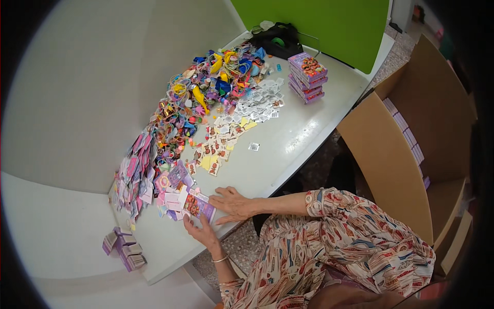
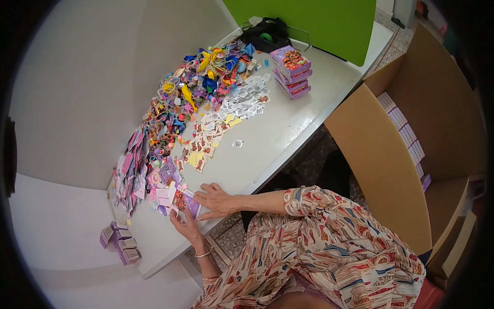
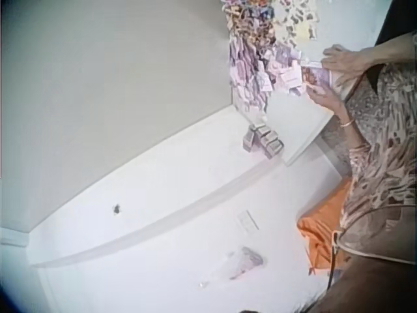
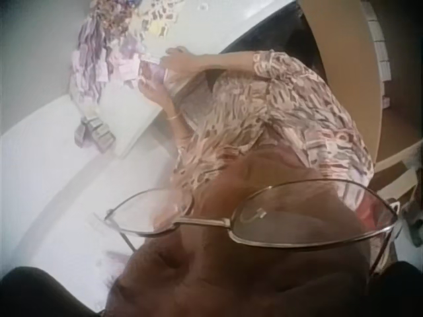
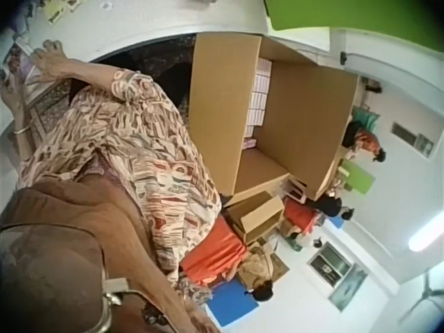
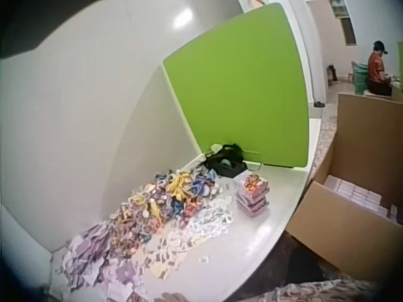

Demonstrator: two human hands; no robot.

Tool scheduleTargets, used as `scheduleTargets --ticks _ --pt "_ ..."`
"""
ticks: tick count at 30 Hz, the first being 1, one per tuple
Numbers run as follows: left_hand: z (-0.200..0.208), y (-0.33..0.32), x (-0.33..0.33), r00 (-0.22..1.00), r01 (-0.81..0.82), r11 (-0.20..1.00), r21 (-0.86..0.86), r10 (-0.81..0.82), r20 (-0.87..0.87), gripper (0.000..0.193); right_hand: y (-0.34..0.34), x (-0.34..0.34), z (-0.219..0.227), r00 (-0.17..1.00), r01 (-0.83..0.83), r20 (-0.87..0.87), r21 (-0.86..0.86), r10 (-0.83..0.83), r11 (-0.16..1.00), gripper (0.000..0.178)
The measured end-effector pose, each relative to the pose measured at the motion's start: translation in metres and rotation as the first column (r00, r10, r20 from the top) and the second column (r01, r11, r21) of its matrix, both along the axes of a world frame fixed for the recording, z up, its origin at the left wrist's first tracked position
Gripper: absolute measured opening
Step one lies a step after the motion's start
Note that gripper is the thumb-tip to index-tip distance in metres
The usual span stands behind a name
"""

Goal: Manually packaging small items into small boxes and then into a larger carton.

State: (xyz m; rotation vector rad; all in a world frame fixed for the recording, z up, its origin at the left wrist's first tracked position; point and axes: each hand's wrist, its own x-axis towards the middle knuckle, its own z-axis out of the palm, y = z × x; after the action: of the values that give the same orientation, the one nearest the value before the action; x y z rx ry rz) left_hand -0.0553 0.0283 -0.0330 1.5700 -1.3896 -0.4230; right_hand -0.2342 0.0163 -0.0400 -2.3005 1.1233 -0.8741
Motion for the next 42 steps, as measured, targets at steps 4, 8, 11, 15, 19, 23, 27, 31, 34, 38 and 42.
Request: scheduleTargets --ticks 4,8,11,15,19,23,27,31,34,38,42 --pt "-0.007 0.006 0.008 1.0 0.017 0.992 0.126 -0.02 0.021 0.059 0.003 0.004 0.001 0.999 0.006 -0.051 -0.044 -0.008 0.999 0.081" --pt "0.026 0.004 -0.016 0.9 -0.018 0.982 0.187 0.097 -0.425 0.052 0.002 0.006 -0.003 0.999 0.027 -0.037 -0.036 -0.029 0.999 0.08" --pt "0.032 0.003 -0.017 0.734 0.116 0.988 0.105 -0.014 -0.679 0.044 0.002 0.006 -0.002 0.998 0.048 0.043 -0.05 -0.046 0.998 0.077" --pt "0.046 0.013 -0.051 0.848 0.119 0.993 -0.012 -0.108 -0.52 0.033 -0.007 -0.009 0.035 0.964 0.057 0.225 0.344 -0.141 0.937 0.081" --pt "0.046 0.014 -0.092 0.893 0.25 0.96 -0.125 -0.279 -0.354 0.022 -0.009 -0.027 0.045 0.715 0.026 0.59 0.514 -0.375 0.858 0.091" --pt "0.044 0.009 -0.111 0.786 0.45 0.892 -0.049 -0.421 -0.453 0.022 -0.008 -0.071 0.052 0.768 0.167 0.46 0.53 -0.447 0.831 0.098" --pt "0.046 0.006 -0.133 0.735 0.534 0.846 -0.006 -0.467 -0.492 0.019 -0.004 -0.093 0.053 0.759 0.474 0.34 0.298 -0.556 0.829 0.102" --pt "0.049 0.007 -0.146 0.665 0.588 0.809 -0.016 -0.494 -0.56 0.015 0.003 -0.103 0.063 0.669 0.384 0.401 0.534 -0.626 0.753 0.103" --pt "0.055 0.007 -0.147 0.575 0.662 0.75 0.009 -0.5 -0.648 0.019 0.005 -0.113 0.063 0.671 0.36 0.342 0.625 -0.657 0.693 0.099" --pt "0.053 0.006 -0.141 0.544 0.659 0.749 0.075 -0.405 -0.735 0.029 0.006 -0.128 0.055 0.681 0.389 0.334 0.588 -0.651 0.709 0.091" --pt "0.06 0.001 -0.139 0.607 0.588 0.809 -0.013 -0.451 -0.654 0.045 0.013 -0.14 0.058 0.748 0.5 0.201 0.455 -0.632 0.737 0.078"
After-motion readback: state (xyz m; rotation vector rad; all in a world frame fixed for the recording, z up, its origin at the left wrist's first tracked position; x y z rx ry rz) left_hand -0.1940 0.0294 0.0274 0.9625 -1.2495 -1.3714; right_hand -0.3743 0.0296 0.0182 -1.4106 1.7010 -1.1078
